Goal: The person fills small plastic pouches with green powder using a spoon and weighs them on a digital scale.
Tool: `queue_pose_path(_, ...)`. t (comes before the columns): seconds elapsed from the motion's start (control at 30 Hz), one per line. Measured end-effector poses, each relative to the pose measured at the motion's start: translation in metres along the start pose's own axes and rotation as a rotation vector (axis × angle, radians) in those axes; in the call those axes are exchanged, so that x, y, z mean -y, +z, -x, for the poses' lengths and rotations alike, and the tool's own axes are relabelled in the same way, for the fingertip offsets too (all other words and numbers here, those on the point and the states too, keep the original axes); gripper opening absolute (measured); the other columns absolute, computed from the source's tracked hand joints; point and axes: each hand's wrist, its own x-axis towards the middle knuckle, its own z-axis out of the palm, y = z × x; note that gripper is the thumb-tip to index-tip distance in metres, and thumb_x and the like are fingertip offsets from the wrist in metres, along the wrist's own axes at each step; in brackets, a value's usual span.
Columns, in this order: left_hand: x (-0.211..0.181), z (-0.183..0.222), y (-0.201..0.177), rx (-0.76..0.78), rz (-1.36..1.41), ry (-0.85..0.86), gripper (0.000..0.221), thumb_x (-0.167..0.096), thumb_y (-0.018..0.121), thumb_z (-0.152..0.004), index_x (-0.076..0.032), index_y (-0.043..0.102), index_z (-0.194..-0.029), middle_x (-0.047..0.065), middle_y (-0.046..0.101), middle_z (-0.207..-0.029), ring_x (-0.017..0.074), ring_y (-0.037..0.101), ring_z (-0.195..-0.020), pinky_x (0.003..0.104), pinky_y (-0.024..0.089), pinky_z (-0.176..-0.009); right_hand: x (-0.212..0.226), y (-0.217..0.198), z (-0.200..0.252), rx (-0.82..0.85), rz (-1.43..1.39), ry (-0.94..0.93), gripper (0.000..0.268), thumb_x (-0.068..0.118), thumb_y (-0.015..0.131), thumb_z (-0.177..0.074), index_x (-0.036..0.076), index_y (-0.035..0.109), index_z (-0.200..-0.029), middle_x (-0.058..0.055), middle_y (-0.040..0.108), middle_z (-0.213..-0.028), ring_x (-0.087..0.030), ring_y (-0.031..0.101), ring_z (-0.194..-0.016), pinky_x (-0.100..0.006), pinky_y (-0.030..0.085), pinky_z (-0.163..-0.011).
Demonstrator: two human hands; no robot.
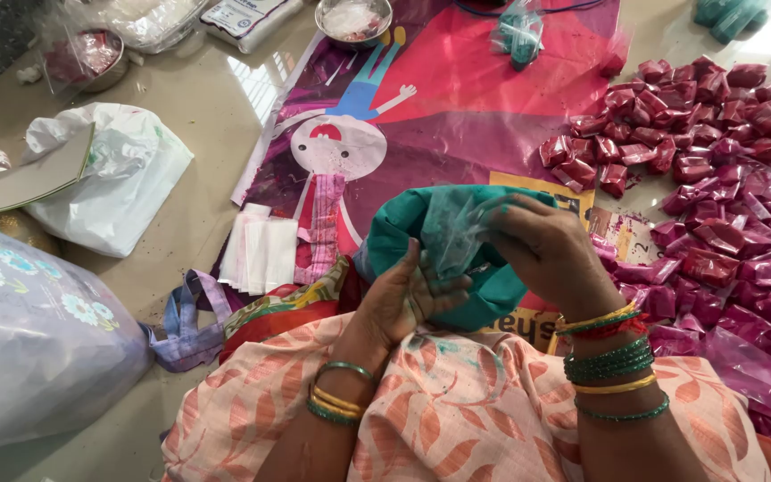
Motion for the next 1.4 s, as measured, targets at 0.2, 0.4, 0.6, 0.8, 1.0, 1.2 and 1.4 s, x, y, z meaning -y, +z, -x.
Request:
queue_pose_path(0.2,0.002,-0.004,-0.010,-0.067,0.179,-0.023,0.069,-0.061,0.057,-0.097,-0.008,0.049,-0.139,0.017,0.069,-0.128,0.0347,0.070,-0.115,0.037,0.063,-0.077,-0.016,0.010,0.006,0.086,-0.003,0.045,0.018,0.002,0.073,-0.089,0.003,0.070,-0.107,-0.012,0.069,-0.103,-0.027,0.072,-0.088,-0.034,0.056,-0.073)
queue_pose_path(0.4,0.001,-0.010,-0.021,-0.061,0.165,0.017,0.078,-0.064,0.064,-0.093,-0.003,0.053,-0.140,0.016,0.069,-0.126,0.0338,0.072,-0.105,0.033,0.065,-0.070,-0.027,0.015,0.008,0.163,-0.097,0.075,0.022,0.004,0.071,-0.088,0.004,0.070,-0.109,-0.010,0.069,-0.122,-0.026,0.072,-0.106,-0.032,0.058,-0.088)
queue_pose_path(0.6,0.005,-0.019,-0.037,-0.270,0.156,0.103,0.077,-0.060,0.073,-0.086,-0.006,0.054,-0.138,0.010,0.069,-0.124,0.0245,0.071,-0.104,0.032,0.064,-0.077,-0.020,0.030,0.003,0.168,0.089,-0.108,0.030,0.021,0.086,-0.074,0.014,0.077,-0.102,-0.018,0.049,-0.149,-0.047,0.034,-0.145,-0.055,0.033,-0.114)
queue_pose_path(0.8,0.001,-0.016,-0.025,-0.360,0.128,0.129,0.074,-0.058,0.077,-0.079,-0.012,0.057,-0.133,0.005,0.069,-0.124,0.0201,0.068,-0.110,0.034,0.064,-0.079,-0.008,0.027,-0.002,0.137,0.149,-0.125,0.032,0.023,0.087,-0.070,0.015,0.076,-0.099,-0.016,0.047,-0.149,-0.046,0.033,-0.144,-0.057,0.029,-0.114)
queue_pose_path(1.0,-0.016,0.003,-0.032,-0.344,0.173,0.255,0.069,-0.057,0.079,-0.079,-0.008,0.062,-0.125,0.009,0.071,-0.114,0.0247,0.072,-0.098,0.033,0.064,-0.072,-0.048,0.027,0.014,-0.057,-0.016,0.519,0.025,0.032,0.075,-0.093,0.013,0.069,-0.109,-0.012,0.065,-0.109,-0.033,0.068,-0.105,-0.045,0.054,-0.094)
queue_pose_path(1.2,-0.022,0.033,-0.026,-0.307,0.240,0.360,0.060,-0.053,0.079,-0.084,-0.005,0.064,-0.118,0.012,0.073,-0.105,0.0279,0.075,-0.088,0.033,0.065,-0.069,-0.068,0.070,0.025,0.213,0.639,0.429,0.021,0.030,0.078,-0.080,0.012,0.081,-0.092,-0.017,0.064,-0.102,-0.037,0.059,-0.111,-0.057,0.046,-0.092)
queue_pose_path(1.4,-0.019,0.022,-0.034,-0.366,0.158,0.339,0.067,-0.056,0.079,-0.081,-0.005,0.063,-0.120,0.012,0.073,-0.106,0.0268,0.075,-0.087,0.033,0.064,-0.066,-0.063,0.095,0.021,0.361,0.880,0.558,0.015,0.022,0.074,-0.082,0.010,0.081,-0.087,-0.015,0.064,-0.113,-0.036,0.057,-0.118,-0.061,0.035,-0.103)
